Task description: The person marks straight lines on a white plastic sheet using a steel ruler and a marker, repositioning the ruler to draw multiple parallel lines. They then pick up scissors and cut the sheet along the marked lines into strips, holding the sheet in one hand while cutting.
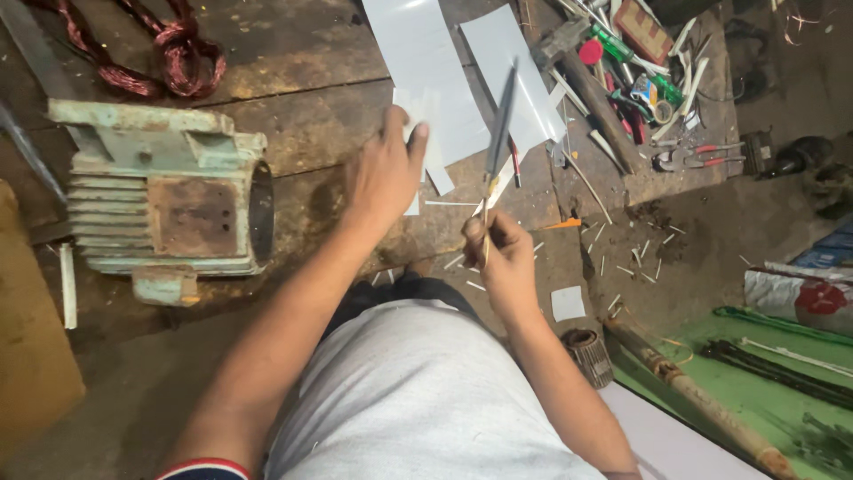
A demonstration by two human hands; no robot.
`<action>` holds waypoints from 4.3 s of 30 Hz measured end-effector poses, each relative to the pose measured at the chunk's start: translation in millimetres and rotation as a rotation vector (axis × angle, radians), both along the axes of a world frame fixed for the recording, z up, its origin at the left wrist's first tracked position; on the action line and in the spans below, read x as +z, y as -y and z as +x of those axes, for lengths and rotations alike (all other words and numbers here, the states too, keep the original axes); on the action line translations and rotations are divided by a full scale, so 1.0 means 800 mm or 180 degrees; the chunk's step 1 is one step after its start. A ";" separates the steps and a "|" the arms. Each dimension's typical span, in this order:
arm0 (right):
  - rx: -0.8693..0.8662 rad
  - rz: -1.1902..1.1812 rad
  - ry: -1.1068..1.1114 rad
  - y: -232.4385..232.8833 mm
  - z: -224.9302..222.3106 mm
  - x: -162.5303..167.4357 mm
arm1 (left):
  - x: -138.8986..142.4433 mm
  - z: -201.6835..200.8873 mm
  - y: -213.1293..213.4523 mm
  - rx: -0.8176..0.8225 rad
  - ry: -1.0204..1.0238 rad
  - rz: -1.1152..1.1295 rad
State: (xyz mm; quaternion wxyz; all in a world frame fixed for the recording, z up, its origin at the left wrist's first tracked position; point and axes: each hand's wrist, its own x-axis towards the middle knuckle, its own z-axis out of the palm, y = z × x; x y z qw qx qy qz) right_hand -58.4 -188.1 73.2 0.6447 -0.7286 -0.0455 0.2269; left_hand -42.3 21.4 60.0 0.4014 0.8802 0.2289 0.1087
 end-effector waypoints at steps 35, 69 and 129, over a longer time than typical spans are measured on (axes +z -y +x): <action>-0.0258 0.0914 0.0380 0.016 0.235 0.028 | -0.093 0.040 0.122 -0.0106 0.0153 -0.2124; 0.2342 0.0753 0.0308 0.156 0.113 0.044 | 0.154 0.027 0.174 0.1303 0.2721 -0.1258; 0.1586 0.0987 0.0419 0.162 0.108 0.043 | 0.145 0.018 0.214 0.0810 0.2323 -0.1491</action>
